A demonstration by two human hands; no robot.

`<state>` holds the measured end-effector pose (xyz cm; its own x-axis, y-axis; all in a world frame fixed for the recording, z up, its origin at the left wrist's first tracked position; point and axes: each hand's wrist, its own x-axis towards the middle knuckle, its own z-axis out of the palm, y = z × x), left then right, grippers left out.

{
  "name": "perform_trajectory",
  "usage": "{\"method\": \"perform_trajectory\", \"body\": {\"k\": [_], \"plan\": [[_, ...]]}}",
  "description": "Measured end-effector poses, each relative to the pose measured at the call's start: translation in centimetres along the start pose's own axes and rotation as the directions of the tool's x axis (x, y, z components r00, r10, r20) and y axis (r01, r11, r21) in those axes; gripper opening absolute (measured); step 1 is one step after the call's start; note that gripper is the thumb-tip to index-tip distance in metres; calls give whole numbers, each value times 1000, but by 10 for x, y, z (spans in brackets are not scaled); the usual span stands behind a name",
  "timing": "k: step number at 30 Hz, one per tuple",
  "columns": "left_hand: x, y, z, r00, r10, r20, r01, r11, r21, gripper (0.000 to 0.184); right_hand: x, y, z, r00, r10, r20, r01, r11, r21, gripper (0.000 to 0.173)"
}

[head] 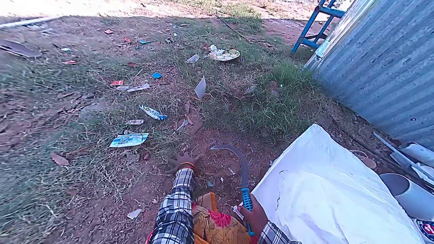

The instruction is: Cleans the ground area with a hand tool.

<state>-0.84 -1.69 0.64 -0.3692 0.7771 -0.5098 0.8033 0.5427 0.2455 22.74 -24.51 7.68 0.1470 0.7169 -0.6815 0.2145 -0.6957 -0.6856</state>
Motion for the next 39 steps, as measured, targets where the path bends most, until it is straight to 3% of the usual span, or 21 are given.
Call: {"method": "perform_trajectory", "body": {"k": [3,6,10,16,24,28,32,35,39], "plan": [[-6,0,15,999,7,36,-8,999,42,117,2,-4,2,1000,-9,1,9,1000,-16,76],[0,2,26,1000,9,-8,-8,994,106,98,1,-7,4,1000,-19,18,20,999,-49,77],[2,-4,10,999,28,-43,-28,1000,15,82,-3,-8,8,999,-8,34,10,997,-80,77],[16,-18,-15,1000,9,7,-8,990,-142,86,2,-20,2,998,-59,39,60,998,-23,75],[18,-23,-24,1000,26,-1,-26,983,-182,82,9,-69,8,969,-245,-23,246,966,82,79],[21,-25,-25,1000,24,18,-20,979,-201,83,10,-61,15,970,-243,25,244,956,-162,76],[26,-29,-25,999,28,20,-23,975,-222,84,6,-28,12,988,2,155,72,879,-472,69],[26,-29,-28,999,32,31,-25,978,-209,82,-3,2,2,983,49,177,47,864,-502,67],[26,-28,-29,998,46,38,-39,985,-169,80,-9,-5,-8,992,10,128,48,899,-436,67]]}}
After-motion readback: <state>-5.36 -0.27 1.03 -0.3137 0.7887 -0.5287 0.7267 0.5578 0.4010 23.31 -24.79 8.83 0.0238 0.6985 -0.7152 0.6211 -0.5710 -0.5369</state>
